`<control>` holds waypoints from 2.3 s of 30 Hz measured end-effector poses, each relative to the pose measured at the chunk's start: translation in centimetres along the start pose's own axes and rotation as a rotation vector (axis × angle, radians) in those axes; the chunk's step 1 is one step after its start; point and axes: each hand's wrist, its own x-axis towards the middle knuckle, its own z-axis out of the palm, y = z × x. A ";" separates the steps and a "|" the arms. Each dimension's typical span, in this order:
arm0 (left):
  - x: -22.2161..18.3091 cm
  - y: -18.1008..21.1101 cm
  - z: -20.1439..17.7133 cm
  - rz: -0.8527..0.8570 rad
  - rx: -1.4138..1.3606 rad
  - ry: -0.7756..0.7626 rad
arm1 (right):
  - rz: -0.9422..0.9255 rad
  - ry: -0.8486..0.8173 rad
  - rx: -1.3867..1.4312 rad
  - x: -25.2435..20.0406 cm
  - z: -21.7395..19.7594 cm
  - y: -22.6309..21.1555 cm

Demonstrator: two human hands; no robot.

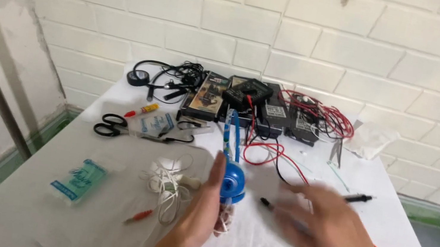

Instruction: Disassembling a blue headset using a utility knife to inspect and repair internal speaker components.

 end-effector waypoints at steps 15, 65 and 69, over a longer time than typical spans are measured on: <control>0.6 -0.1 0.3 0.099 0.017 -0.014 | 0.361 -0.235 0.020 -1.8 2.1 0.5; -1.6 6.3 5.4 0.047 0.837 -0.016 | 0.276 -0.209 -0.124 0.7 0.7 1.5; -2.5 8.3 5.5 0.016 1.099 0.037 | 0.327 -0.307 -0.137 -0.1 1.7 3.3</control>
